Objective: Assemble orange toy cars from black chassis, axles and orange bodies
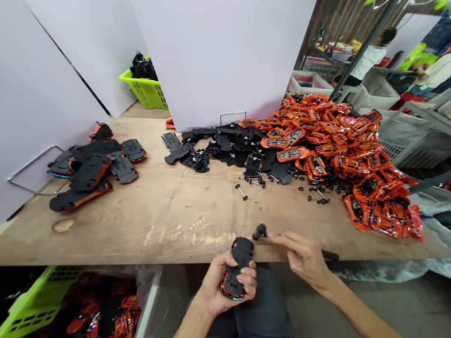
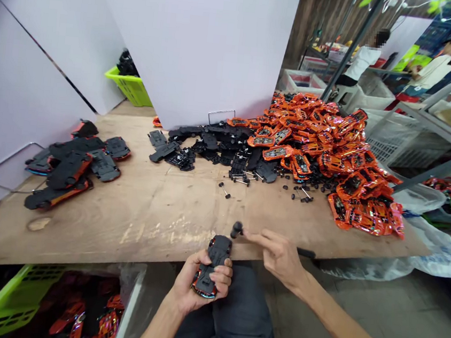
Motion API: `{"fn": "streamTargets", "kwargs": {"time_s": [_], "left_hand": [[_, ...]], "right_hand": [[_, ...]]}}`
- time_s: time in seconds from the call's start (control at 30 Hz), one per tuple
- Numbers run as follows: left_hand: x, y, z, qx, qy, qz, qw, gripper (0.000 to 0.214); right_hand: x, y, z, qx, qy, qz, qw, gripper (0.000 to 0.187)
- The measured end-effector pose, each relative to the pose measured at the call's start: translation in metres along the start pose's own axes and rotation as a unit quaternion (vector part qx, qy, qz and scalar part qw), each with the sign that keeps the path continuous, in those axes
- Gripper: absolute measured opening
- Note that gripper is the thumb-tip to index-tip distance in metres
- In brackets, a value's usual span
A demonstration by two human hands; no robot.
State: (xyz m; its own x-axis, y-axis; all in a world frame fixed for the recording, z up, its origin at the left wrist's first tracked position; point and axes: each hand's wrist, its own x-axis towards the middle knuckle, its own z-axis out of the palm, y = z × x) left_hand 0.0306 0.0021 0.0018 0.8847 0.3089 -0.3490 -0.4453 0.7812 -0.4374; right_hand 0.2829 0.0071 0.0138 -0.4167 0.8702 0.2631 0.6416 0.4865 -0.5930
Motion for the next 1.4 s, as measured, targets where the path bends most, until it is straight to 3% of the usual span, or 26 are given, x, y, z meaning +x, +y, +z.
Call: {"fn": "streamTargets", "kwargs": {"time_s": [0.13,0.23,0.3,0.37,0.43,0.53,0.6,0.67,0.73,0.8,0.87,0.93,1.03,1.2,1.3,1.4], "left_hand": [[0.002,-0.003,0.001,0.021,0.004,0.024,0.999,0.035],[-0.001,-0.013,-0.001,0.073,0.023,0.070,0.995,0.027],[-0.006,-0.023,-0.002,0.165,0.068,0.116,0.977,0.025],[-0.010,-0.032,0.001,0.277,0.113,0.175,0.938,0.029],[-0.012,-0.032,0.010,0.354,0.124,0.261,0.889,0.039],[-0.008,-0.011,0.030,0.397,0.102,0.403,0.819,0.053],[-0.007,0.014,0.043,0.448,0.102,0.454,0.764,0.053],[-0.008,0.041,0.053,0.558,0.118,0.457,0.682,0.046],[-0.010,0.063,0.058,0.688,0.131,0.434,0.567,0.038],[-0.011,0.076,0.058,0.777,0.129,0.413,0.457,0.034],[-0.009,0.080,0.052,0.805,0.120,0.420,0.401,0.034],[-0.005,0.077,0.046,0.790,0.124,0.440,0.409,0.032],[0.000,0.067,0.043,0.744,0.156,0.460,0.458,0.030],[0.000,0.060,0.048,0.694,0.180,0.466,0.518,0.029],[-0.002,0.062,0.048,0.663,0.179,0.494,0.533,0.030],[-0.005,0.062,0.052,0.646,0.168,0.522,0.530,0.029]], "right_hand": [[0.005,0.007,-0.003,0.020,-0.005,0.040,0.999,0.048],[0.021,0.024,-0.014,0.026,0.036,0.100,0.994,0.039],[0.029,0.034,-0.021,-0.008,0.070,0.122,0.990,0.034],[0.032,0.034,-0.023,-0.042,0.115,0.135,0.983,0.031],[0.031,0.018,-0.016,0.018,0.155,0.147,0.977,0.033],[0.029,-0.019,0.014,0.263,0.097,0.148,0.948,0.049],[0.035,-0.036,0.037,0.338,0.083,0.160,0.924,0.045],[0.045,-0.038,0.051,0.304,0.116,0.159,0.932,0.031],[0.056,-0.025,0.056,0.245,0.134,0.129,0.951,0.023],[0.061,-0.009,0.054,0.232,0.133,0.120,0.956,0.031],[0.062,0.002,0.052,0.253,0.136,0.148,0.946,0.035],[0.060,0.004,0.052,0.252,0.142,0.164,0.943,0.031],[0.058,-0.003,0.055,0.198,0.162,0.142,0.956,0.020],[0.064,-0.015,0.054,0.169,0.193,0.123,0.959,0.016],[0.068,-0.018,0.046,0.178,0.202,0.094,0.958,0.022],[0.071,-0.027,0.032,0.145,0.205,0.030,0.967,0.033]]}}
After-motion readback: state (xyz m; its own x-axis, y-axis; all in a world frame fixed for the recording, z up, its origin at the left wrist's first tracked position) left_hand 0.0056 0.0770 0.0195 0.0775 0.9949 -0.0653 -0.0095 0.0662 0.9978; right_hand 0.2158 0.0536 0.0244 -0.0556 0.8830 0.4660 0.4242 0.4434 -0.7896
